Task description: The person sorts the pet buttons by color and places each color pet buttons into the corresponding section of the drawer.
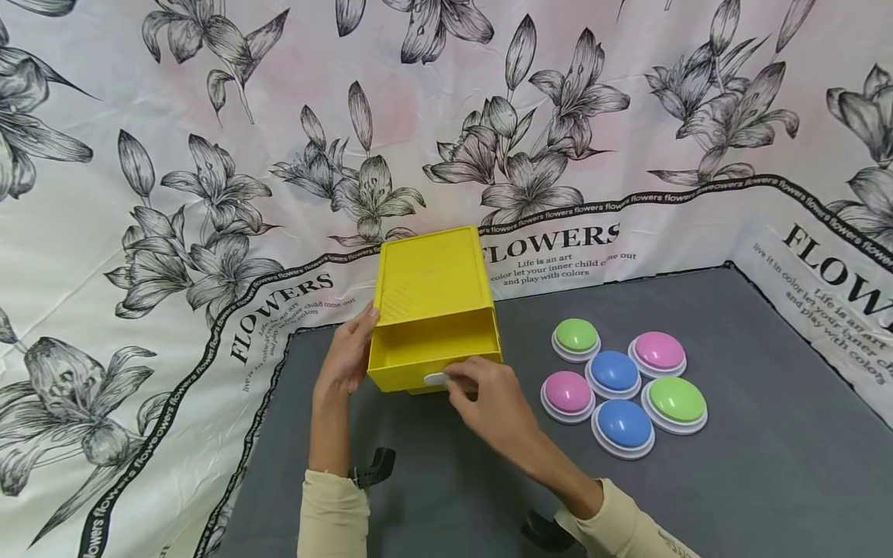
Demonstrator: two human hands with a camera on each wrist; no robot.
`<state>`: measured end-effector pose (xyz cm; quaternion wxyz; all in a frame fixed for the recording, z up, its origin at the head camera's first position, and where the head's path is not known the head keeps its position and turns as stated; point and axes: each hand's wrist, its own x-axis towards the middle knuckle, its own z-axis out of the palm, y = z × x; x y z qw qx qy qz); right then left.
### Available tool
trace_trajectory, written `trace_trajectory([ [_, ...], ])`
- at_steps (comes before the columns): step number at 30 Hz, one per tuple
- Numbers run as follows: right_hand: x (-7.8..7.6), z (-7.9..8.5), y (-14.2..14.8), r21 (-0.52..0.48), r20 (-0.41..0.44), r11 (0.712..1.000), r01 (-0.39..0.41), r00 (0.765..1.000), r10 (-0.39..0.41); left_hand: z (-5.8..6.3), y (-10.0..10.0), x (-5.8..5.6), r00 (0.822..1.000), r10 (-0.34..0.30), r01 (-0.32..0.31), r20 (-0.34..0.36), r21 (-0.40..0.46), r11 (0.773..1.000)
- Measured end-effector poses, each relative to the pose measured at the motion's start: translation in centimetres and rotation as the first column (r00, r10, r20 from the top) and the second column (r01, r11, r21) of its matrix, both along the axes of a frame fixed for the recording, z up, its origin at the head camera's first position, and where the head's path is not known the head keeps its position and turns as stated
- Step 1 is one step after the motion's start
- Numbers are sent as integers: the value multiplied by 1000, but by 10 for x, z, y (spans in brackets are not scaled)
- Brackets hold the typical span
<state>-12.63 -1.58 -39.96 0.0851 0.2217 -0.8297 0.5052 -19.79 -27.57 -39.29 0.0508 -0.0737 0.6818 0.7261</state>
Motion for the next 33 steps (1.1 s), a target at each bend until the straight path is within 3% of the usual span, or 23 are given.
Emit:
trace_trajectory([
  [5, 7, 2, 4, 34, -13, 999, 24, 1000, -24, -2, -1, 1, 1000, 12, -12, 4, 7, 1000],
  [11, 10, 4, 7, 59, -42, 998, -1, 999, 3, -1, -4, -1, 999, 36, -36, 6, 11, 999],
  [16, 5, 7, 15, 73, -55, 993, -92, 994, 96, 2, -4, -2, 997, 68, -68, 22, -7, 998],
  [19, -2, 15, 34, 67, 0, 985, -157, 988, 157, 3, -3, -3, 996, 83, -82, 33, -12, 997],
  [22, -12, 31, 65, 60, 126, 981, -183, 977, 174, 4, -1, -4, 995, 93, -92, 34, -17, 996],
  [24, -21, 42, 88, 92, 188, 983, -157, 973, 137, 4, 1, -5, 995, 96, -95, 28, -29, 995],
  [27, -40, 48, 117, 164, 211, 981, -107, 975, 71, 4, 2, -7, 994, 112, -111, 16, -53, 992],
  [30, -69, 39, 132, 265, 179, 961, -84, 983, 37, 5, 2, -8, 991, 129, -128, 22, -60, 990],
  [33, -100, 20, 137, 383, 182, 920, -86, 983, 16, 5, 3, -9, 991, 130, -129, 29, -59, 990],
])
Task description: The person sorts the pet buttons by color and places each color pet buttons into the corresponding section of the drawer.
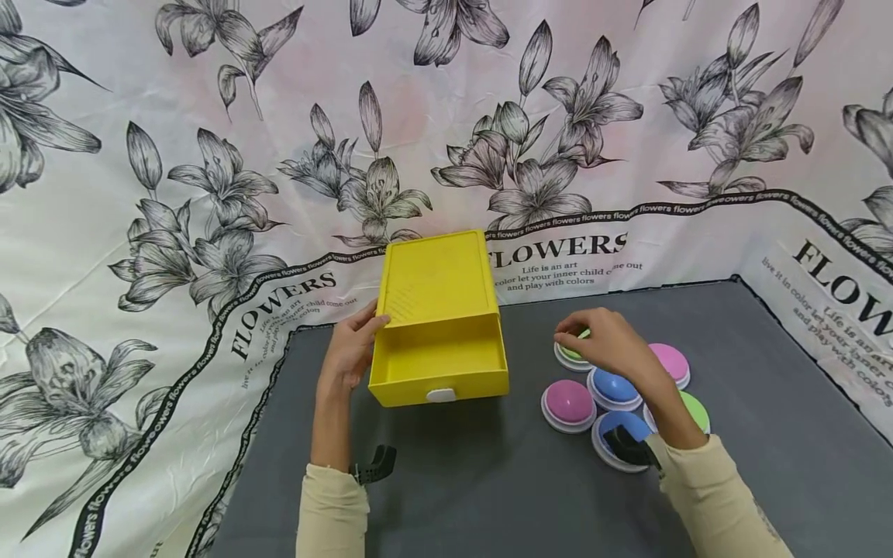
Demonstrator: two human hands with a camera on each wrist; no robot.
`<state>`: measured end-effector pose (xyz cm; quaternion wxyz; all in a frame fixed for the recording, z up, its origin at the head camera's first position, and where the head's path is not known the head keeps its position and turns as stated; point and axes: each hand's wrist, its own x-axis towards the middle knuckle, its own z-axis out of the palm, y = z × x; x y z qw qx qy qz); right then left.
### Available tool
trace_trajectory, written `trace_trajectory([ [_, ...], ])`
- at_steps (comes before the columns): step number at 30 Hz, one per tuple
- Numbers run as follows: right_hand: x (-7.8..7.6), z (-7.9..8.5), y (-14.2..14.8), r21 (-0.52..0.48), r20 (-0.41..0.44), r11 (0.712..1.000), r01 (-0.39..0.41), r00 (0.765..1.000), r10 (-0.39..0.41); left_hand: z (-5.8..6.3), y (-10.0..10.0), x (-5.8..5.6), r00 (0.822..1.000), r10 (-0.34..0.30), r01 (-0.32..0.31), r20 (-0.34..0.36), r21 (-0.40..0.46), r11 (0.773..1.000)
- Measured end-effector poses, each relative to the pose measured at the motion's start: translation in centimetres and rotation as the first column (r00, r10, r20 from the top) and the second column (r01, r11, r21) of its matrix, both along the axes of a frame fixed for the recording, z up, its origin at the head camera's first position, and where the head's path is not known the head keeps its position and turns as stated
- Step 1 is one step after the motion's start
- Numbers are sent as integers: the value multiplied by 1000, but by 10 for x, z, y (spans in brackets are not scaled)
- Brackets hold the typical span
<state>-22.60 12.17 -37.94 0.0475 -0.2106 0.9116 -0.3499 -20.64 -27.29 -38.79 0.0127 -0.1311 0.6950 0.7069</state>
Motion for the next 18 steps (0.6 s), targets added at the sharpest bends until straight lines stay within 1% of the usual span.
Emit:
trace_trajectory([
  [2, -18, -14, 0, 101, 20, 995, 16, 1000, -18, 0, 0, -1, 1000, -3, 3, 3, 0, 1000],
  [3, -25, -21, 0, 157, 22, 987, 33, 999, -37, 0, 0, -1, 1000, -5, 5, 3, 1, 1000],
  [5, -36, -35, -1, 257, 14, 964, 71, 997, -77, -1, 1, -2, 1000, -12, 12, 1, 4, 1000],
  [8, -47, -54, -5, 349, -20, 926, 141, 990, -143, -1, 1, -2, 1000, -12, 12, 0, 17, 1000],
  [9, -50, -60, -7, 364, -20, 918, 155, 987, -159, -1, 1, -2, 1000, -12, 12, -1, 17, 1000],
  [12, -59, -73, -9, 371, 31, 914, 162, 982, -187, -1, 0, -2, 1000, -6, 7, -6, 24, 1000],
  [15, -65, -82, -7, 373, 102, 918, 136, 977, -186, -1, 0, -1, 1000, -4, 4, -8, 28, 1000],
  [18, -67, -88, -7, 370, 136, 921, 119, 974, -181, 0, -2, 1, 1000, -5, 5, -8, 32, 999],
])
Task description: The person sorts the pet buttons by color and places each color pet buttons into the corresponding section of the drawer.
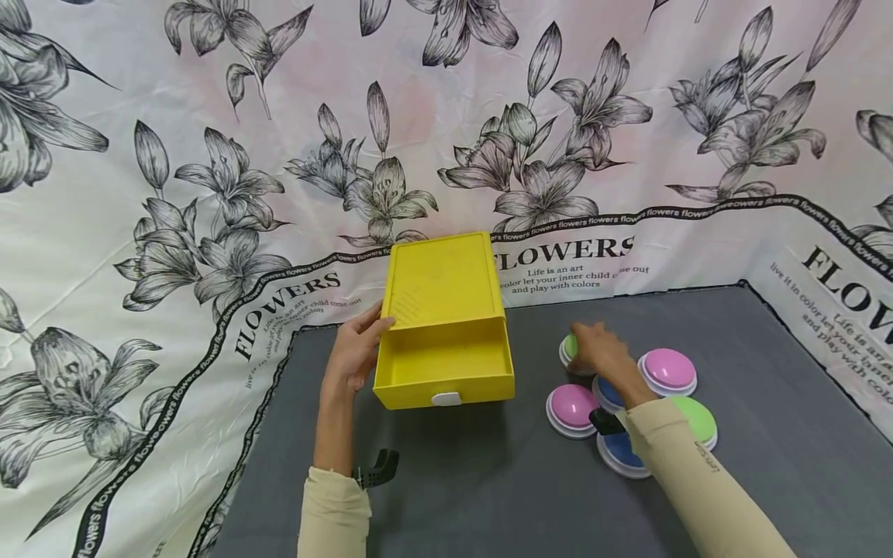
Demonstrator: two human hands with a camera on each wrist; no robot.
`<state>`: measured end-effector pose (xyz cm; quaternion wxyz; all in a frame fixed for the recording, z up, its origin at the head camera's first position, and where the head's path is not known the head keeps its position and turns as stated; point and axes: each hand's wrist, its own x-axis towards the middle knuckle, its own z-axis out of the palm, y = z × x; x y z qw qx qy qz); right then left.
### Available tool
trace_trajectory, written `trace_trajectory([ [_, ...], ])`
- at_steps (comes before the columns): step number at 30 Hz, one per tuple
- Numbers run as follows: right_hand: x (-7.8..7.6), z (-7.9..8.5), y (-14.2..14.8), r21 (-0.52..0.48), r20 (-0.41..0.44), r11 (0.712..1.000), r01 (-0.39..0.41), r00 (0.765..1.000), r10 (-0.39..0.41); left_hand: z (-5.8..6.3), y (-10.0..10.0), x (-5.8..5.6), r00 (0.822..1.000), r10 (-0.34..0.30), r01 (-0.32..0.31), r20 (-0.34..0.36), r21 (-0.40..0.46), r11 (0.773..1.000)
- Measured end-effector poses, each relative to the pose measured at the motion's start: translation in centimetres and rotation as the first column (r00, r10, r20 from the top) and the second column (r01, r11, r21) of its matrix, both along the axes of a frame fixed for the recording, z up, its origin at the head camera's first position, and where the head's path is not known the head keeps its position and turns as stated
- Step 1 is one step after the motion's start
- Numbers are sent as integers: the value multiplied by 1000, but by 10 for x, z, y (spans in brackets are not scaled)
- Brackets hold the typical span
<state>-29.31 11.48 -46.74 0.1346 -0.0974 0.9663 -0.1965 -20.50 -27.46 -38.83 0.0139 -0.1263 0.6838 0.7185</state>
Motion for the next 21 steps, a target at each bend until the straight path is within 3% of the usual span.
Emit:
trace_trajectory([
  [7, -2, -7, 1, -19, -25, 1000, -1, 1000, 0, 0, 2, 1, 1000, 8, -8, 3, -20, 1000],
  [11, 1, -1, 0, -51, -68, 999, 5, 998, -8, -1, 2, 1, 1000, 9, -9, 11, -22, 1000],
  [15, 14, 28, -5, -82, -113, 997, -14, 994, 4, -1, 0, 2, 1000, 18, -18, 17, -11, 1000],
  [21, 44, 100, -19, -135, -236, 990, -48, 972, 15, -3, 0, 3, 1000, 21, -21, 8, -11, 1000],
])
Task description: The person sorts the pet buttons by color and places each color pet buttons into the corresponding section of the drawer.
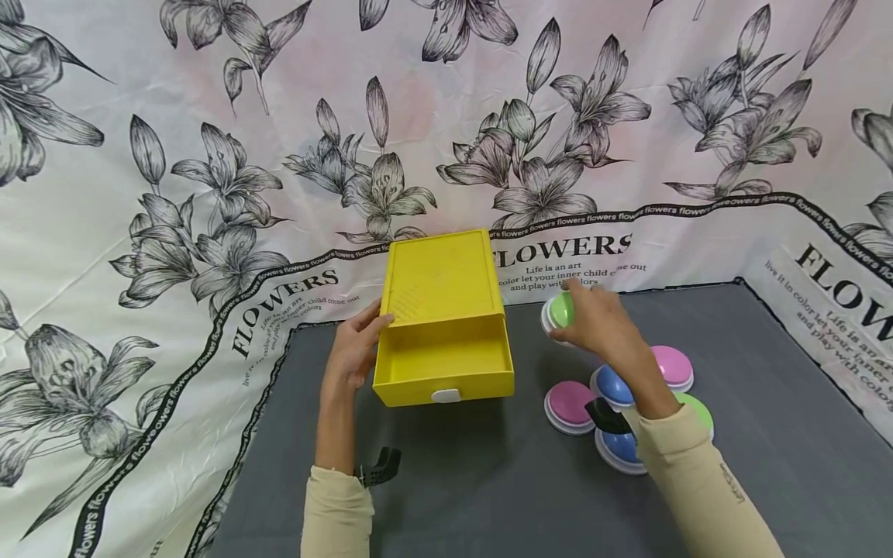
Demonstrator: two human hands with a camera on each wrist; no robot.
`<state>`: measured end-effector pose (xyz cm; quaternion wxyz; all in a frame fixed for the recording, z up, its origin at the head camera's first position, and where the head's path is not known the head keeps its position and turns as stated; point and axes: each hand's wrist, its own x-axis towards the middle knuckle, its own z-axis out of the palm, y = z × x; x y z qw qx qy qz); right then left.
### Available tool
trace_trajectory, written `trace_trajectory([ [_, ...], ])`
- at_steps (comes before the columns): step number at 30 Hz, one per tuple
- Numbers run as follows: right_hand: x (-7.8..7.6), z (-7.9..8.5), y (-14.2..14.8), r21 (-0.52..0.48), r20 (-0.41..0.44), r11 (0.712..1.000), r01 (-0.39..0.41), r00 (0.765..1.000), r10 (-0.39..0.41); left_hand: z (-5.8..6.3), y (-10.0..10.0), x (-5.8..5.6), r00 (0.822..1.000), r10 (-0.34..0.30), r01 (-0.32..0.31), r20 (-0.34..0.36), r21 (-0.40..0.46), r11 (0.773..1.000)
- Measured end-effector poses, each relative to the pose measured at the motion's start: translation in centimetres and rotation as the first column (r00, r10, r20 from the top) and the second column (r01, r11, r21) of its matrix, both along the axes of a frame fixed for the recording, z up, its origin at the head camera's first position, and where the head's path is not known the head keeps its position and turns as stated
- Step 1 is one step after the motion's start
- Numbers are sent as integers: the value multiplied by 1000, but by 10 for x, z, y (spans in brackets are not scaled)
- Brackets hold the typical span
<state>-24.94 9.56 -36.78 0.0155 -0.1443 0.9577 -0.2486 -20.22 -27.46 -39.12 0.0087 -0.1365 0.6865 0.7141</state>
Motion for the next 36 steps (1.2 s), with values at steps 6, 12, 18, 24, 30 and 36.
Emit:
trace_trajectory([
  [6, 39, 58, -25, -68, -153, 998, -20, 988, 9, -1, 1, -1, 1000, -7, 7, -3, 7, 1000],
  [12, 60, 76, -81, -89, -181, 967, -240, 958, 222, -1, -2, -1, 1000, 7, -7, 3, 2, 1000],
  [18, 66, 67, -139, -63, -100, 916, -396, 916, 389, 1, -2, -1, 1000, -13, 13, -5, 9, 1000],
  [24, 72, 55, -164, 16, -103, 912, -411, 906, 410, 0, -1, 3, 1000, -2, 2, -17, 14, 1000],
  [30, 74, 47, -170, 33, -135, 935, -354, 925, 355, -2, 2, 3, 1000, -16, 16, -16, -1, 1000],
  [36, 74, 40, -175, 32, -119, 939, -342, 932, 343, 0, 1, 1, 1000, -10, 10, -15, -30, 1000],
])
